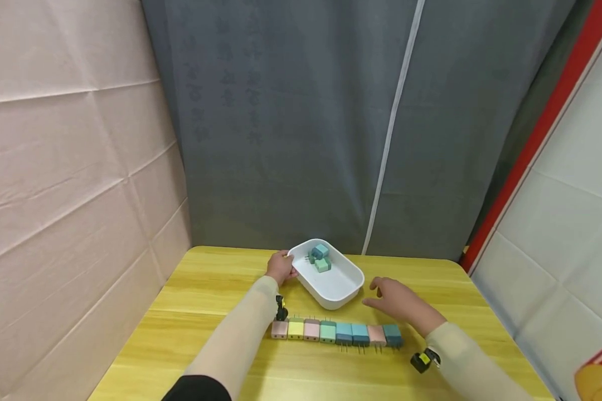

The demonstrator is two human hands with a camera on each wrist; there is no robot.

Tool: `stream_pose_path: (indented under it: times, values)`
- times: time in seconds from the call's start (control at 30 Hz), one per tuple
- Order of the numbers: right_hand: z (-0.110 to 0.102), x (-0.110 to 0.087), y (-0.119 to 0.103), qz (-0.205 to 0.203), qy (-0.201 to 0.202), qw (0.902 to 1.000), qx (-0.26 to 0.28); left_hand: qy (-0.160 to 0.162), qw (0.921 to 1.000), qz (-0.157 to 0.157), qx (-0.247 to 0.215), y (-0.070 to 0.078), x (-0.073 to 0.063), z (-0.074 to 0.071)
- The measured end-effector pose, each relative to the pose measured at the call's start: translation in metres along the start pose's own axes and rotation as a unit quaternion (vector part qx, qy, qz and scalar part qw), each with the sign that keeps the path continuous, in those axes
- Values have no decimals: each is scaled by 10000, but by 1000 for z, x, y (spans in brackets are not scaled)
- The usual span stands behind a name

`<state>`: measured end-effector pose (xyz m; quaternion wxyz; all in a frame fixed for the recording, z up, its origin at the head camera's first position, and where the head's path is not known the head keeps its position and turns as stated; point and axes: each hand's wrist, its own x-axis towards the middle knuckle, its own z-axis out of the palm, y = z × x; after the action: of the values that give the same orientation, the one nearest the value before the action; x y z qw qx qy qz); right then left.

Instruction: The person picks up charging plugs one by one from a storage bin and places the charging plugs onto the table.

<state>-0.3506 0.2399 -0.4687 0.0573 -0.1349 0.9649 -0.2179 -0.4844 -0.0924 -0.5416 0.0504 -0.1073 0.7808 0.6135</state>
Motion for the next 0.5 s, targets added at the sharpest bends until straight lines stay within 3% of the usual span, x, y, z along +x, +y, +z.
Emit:
stream_pose_path:
  times: [0.27, 0.5]
  values:
    - [7, 60, -32, -38, -26, 9997, 223, 4, 10000, -5, -40, 1, 0, 2]
    - [30, 120, -51, 106, 0, 9999, 90, 25, 10000, -29, -4, 1, -4, -2]
